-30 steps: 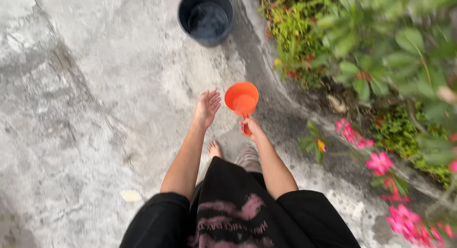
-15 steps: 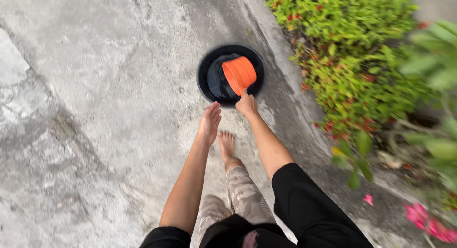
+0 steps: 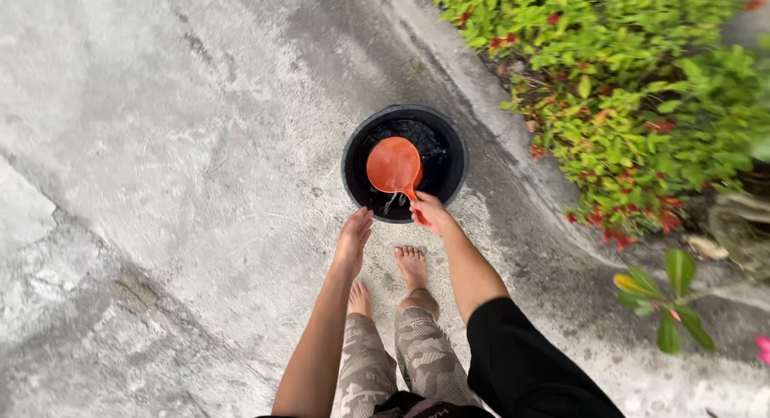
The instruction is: The person uses a red scoop to lift water from a black bucket and pours it over plants with pink flowers and a green hedge, repeating this action and then pouring the remaining water directly from the bucket onto the plants.
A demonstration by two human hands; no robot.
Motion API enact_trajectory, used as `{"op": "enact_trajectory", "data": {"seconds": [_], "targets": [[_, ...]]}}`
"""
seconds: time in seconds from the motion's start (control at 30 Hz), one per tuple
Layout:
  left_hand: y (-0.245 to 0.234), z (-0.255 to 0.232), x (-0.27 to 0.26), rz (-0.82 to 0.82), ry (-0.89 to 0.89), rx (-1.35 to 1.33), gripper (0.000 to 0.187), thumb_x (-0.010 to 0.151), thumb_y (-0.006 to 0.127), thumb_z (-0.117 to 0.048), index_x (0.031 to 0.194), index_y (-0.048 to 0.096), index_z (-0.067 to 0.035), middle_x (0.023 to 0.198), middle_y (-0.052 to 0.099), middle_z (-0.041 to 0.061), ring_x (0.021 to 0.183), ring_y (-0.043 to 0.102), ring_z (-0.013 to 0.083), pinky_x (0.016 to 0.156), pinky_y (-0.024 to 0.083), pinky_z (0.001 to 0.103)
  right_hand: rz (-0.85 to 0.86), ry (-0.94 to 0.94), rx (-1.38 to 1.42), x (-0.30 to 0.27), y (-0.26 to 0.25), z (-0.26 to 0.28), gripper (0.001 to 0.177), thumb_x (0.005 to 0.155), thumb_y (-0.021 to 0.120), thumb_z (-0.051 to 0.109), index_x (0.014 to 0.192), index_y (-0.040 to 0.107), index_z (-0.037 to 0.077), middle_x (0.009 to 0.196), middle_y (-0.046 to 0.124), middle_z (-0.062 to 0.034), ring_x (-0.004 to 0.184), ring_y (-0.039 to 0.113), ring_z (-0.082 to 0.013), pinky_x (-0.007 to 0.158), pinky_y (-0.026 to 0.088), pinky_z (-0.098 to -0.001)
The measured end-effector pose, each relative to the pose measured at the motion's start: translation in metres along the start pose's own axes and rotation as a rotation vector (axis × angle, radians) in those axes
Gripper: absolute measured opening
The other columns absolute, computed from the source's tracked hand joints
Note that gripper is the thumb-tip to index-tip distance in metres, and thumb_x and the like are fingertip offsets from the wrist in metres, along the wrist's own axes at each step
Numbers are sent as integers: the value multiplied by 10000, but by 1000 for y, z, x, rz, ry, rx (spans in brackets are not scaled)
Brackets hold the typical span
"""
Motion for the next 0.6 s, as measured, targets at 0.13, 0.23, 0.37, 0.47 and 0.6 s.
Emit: {"op": "enact_trajectory", "data": {"seconds": [0.13, 0.23, 0.37, 0.47, 0.6], "targets": [[-20, -8, -13, -49, 7, 158, 542, 982, 514, -325, 1435, 544, -27, 1405, 643, 140, 1320, 579, 252, 1114, 409, 378, 158, -141, 291, -78, 9, -15, 416, 1029, 561, 118, 1437, 557, 200, 861, 600, -14, 636, 571, -105, 506, 475, -256], [-22, -25, -33, -92, 73, 155, 472, 1004, 574, -293, 1380, 599, -9, 1303, 657, 145, 1168, 575, 248, 1032, 453, 384, 225, -150, 440, -157, 24, -47, 508, 1023, 565, 118, 1504, 448, 228, 893, 602, -4, 660, 576, -107, 519, 461, -250], [7, -64, -79, -98, 213, 379, 428, 997, 600, -286, 1348, 603, -39, 1311, 654, 79, 1209, 597, 166, 1038, 445, 308, 190, -277, 492, -276, 46, -88, 602, 1034, 550, 103, 1602, 358, 157, 939, 624, -35, 688, 577, -120, 561, 485, -266], [54, -80, -120, 21, 278, 389, 434, 995, 605, -273, 1376, 577, -67, 1336, 645, 38, 1213, 585, 123, 1033, 437, 286, 114, -334, 535, -379, 57, -125, 655, 1028, 545, 111, 1632, 305, 198, 922, 609, -22, 674, 563, -110, 552, 479, -256], [128, -59, -173, 250, 88, 342, 450, 1015, 623, -294, 1415, 617, -88, 1357, 631, 3, 1182, 542, 119, 1019, 391, 299, 10, -456, 541, -500, 64, -164, 650, 1020, 554, 109, 1624, 325, 189, 914, 592, -27, 673, 551, -121, 544, 473, -257]]}}
Point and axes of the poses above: each hand's wrist, its own x-axis towards the middle knuckle, its own y-axis out of the palm, z = x × y, the point moved 5 cm from there along x, towards the middle knuckle
